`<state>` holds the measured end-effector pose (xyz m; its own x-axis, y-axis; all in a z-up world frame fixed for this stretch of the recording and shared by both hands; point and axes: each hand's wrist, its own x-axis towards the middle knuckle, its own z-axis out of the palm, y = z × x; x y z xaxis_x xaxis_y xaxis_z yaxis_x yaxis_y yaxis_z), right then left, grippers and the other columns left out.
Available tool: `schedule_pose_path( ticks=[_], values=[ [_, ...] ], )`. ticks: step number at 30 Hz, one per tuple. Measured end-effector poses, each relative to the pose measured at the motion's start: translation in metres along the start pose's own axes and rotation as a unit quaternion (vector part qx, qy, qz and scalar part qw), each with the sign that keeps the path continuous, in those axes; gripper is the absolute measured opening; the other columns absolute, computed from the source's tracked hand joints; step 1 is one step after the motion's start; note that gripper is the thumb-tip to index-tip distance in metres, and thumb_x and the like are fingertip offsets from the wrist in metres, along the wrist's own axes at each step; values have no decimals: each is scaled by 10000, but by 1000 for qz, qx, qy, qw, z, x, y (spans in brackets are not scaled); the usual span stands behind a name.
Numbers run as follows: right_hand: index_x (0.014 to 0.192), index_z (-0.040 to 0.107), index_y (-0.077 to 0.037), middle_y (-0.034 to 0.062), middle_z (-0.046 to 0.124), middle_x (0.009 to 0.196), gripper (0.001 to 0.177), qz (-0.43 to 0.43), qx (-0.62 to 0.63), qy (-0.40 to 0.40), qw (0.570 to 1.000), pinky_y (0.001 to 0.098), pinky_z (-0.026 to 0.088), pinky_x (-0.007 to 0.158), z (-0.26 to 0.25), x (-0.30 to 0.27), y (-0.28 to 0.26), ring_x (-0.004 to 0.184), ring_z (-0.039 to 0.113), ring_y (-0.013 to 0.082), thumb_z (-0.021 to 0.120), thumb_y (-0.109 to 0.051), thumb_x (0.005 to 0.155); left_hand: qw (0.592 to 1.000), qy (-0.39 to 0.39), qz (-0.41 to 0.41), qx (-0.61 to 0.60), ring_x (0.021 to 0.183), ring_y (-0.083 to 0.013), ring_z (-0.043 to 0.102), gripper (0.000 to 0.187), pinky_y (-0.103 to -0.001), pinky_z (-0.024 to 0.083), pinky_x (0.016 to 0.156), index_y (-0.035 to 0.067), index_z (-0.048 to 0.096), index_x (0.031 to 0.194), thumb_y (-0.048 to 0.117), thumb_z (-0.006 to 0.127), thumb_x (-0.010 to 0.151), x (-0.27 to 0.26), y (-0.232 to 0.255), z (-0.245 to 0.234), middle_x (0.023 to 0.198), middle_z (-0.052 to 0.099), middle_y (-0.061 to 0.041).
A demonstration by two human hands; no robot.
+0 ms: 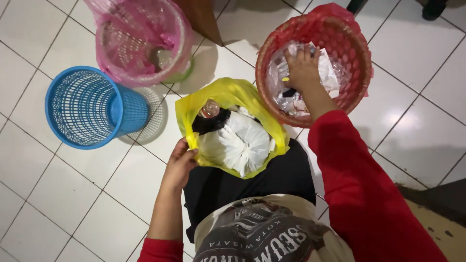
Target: The person empties trash from three small baskets into a yellow plastic bag. They remove the old liner from the blue basket, place it in the bag, and then transfer all contents from the pink and red baskets into the same bag.
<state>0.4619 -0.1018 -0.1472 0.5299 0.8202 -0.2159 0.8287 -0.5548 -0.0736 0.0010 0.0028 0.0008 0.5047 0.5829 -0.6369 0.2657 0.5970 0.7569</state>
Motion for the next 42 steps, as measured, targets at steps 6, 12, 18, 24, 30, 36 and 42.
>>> schedule_pose_path(
  ticks=[6,12,18,24,30,36,42],
  values=[
    [1221,711,-250,193,645,1259,297,-60,12,132,989,624,208,1252,60,12,29,1302,548,376,714,-137,946,1000,-19,6,-19,1003,-201,648,403,-380,557,807,73,556,1313,38,558,911,3,0,4,1156,657,-71],
    [1098,749,-145,159,719,1058,297,-72,125,173,974,491,474,1020,19,-17,44,1060,674,351,761,-85,807,1000,-1,6,-27,1039,-202,628,426,-392,538,825,104,556,1332,40,559,911,7,1,4,1182,652,-51],
    [1209,739,-74,192,726,1126,444,-36,292,208,933,411,543,879,-42,-59,71,1005,704,334,837,-38,777,999,-5,28,-30,1062,-189,627,428,-388,540,847,115,571,1331,46,560,909,8,-3,2,1201,655,-36],
    [1158,719,-22,111,762,1110,318,-12,375,232,897,333,541,873,-83,-70,94,974,711,203,844,-59,868,998,-26,52,-35,1037,-175,626,392,-355,530,821,122,589,1304,65,579,916,23,-18,-6,1174,654,-30],
    [1183,716,-10,55,748,1051,280,0,439,191,878,280,539,804,-110,-79,108,904,673,118,788,-30,913,997,-29,67,-26,956,-152,608,415,-312,496,753,130,598,1331,91,607,917,36,-23,-7,1128,645,-13],
    [1154,715,3,34,729,1072,259,-33,458,160,874,255,527,800,-148,-99,91,934,656,97,772,23,901,998,-31,57,11,926,-149,595,495,-320,491,723,176,570,1380,87,593,894,44,-13,5,1127,633,-4],
    [1155,709,-21,28,731,1073,310,-85,505,60,857,282,551,813,-201,-123,48,941,675,114,812,7,864,997,-43,62,-3,949,-179,616,477,-342,529,755,163,569,1361,75,579,892,50,-8,8,1129,639,-21]
  ],
)
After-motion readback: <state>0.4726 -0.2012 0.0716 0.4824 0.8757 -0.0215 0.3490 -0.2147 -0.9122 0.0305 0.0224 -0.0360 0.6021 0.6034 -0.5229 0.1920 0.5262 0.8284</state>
